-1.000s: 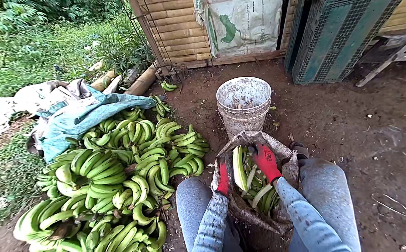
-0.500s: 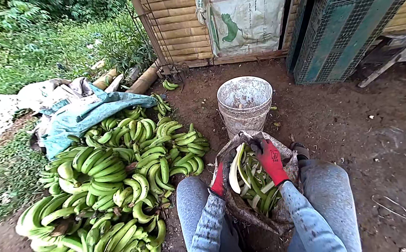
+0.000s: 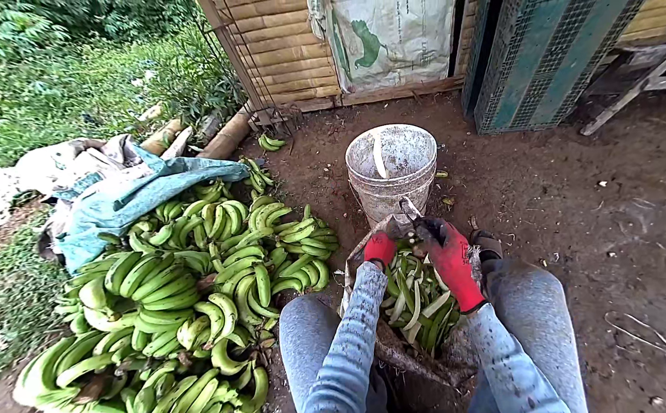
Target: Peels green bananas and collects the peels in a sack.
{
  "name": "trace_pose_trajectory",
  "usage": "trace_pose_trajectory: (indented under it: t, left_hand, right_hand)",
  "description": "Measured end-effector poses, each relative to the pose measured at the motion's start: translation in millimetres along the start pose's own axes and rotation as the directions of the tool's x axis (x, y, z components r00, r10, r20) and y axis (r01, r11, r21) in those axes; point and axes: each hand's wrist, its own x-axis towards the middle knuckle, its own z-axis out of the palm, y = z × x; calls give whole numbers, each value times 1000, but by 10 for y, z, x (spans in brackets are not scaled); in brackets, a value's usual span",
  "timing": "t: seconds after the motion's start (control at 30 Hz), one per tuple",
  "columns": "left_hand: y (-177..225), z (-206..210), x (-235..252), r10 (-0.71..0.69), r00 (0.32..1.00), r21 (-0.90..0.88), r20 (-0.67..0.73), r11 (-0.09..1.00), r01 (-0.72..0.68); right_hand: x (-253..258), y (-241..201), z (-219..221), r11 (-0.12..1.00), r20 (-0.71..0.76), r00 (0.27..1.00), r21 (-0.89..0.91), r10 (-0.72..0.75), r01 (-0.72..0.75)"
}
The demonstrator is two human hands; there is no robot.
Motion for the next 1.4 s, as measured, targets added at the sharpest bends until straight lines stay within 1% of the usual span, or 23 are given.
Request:
trace_pose_trajectory:
  t: [0.03, 0.07, 0.1, 0.17, 0.3, 0.37, 0.47, 0.57, 0.63, 0.7, 0.73, 0.8, 0.9, 0.97, 1.03, 1.07, 1.13, 1.17, 1.23, 1.27, 1.33, 1.37, 1.4]
  left_hand:
    - [-158, 333, -5, -136, 979, 107, 151, 987, 121]
    - [-333, 633, -27, -212, 955, 151, 206, 971, 183]
    - [-481, 860, -66, -240, 951, 135, 196, 967, 217]
    - [-628, 1044, -139, -258, 962, 30, 92, 966, 256]
    - [-807, 885, -164, -223, 973, -108, 66, 967, 229]
    - [-752, 627, -194, -122, 992, -262, 10, 957, 121]
    - [-626, 30, -356, 39, 998, -466, -45, 883, -56]
    - [-601, -425, -477, 134, 976, -731, -172, 647, -218]
    - [-537, -622, -567, 106, 960, -817, -260, 506, -277]
    - [-456, -739, -657, 103, 955, -877, -279, 379, -297]
    - [-423, -747, -703, 112, 957, -907, -267, 305, -289]
    - [-404, -681, -811, 151, 962, -944, -228, 207, -256]
    - [-439, -424, -957, 178, 970, -961, -163, 194, -197]
    - [-464, -265, -997, 196, 973, -959, -120, 232, -165]
    - [-465, -221, -997, 152, 980, -947, -131, 272, -169]
    - [-492, -230, -936, 88, 982, -945, -169, 269, -187]
    - [-553, -276, -773, -46, 960, -927, -275, 276, -252]
    - [-569, -316, -708, -86, 941, -909, -328, 300, -290]
    - [-595, -354, -599, -132, 914, -907, -384, 237, -347]
    - [-628, -335, -560, -118, 915, -914, -386, 183, -362]
    - [-662, -248, -619, -14, 943, -933, -334, 149, -328]
    - [-660, -226, -689, 69, 957, -931, -280, 223, -289]
    - [-645, -257, -773, 155, 968, -896, -197, 372, -242]
  right_hand:
    - [-8, 18, 3, 1000, 3, 1000, 3, 3, -3]
    - [-15, 39, 14, 1000, 18, 1000, -3, 9, -9]
    - [-19, 55, 19, 1000, 38, 999, -13, 16, -15]
    - [-18, 59, 4, 999, 61, 998, -37, 13, -11]
    - [-39, 4, -31, 995, 103, 993, -96, 52, -42]
    - [-9, 0, -48, 990, 135, 988, -131, 75, -57]
    - [9, 40, -53, 988, 174, 982, -143, 78, -54]
    - [-16, 32, -49, 998, 271, 963, -62, 14, 3]
    - [-115, 10, 35, 993, 370, 922, 75, -115, 94]
    - [-261, -45, 127, 963, 447, 856, 184, -260, 196]
    - [-323, -60, 172, 954, 477, 827, 175, -299, 244]
    - [-366, -67, 232, 946, 489, 819, 43, -301, 323]
    - [-178, 15, 320, 919, 330, 910, -211, -253, 332]
    - [69, 111, 340, 939, 162, 973, -275, -167, 207]
    - [241, 140, 271, 962, 65, 995, -259, -75, 89]
    - [234, 113, 250, 974, 67, 995, -210, -78, 90]
    - [24, 54, 258, 980, 181, 974, -113, -140, 161]
    - [-123, 32, 275, 976, 270, 945, -68, -183, 208]
    - [-375, 9, 348, 954, 434, 867, -51, -245, 296]
    - [-422, -1, 387, 938, 472, 847, -105, -245, 330]
    - [-335, -14, 416, 908, 442, 875, -255, -197, 333]
    - [-214, 4, 413, 900, 380, 910, -319, -166, 297]
    - [-67, 36, 407, 902, 299, 944, -354, -139, 245]
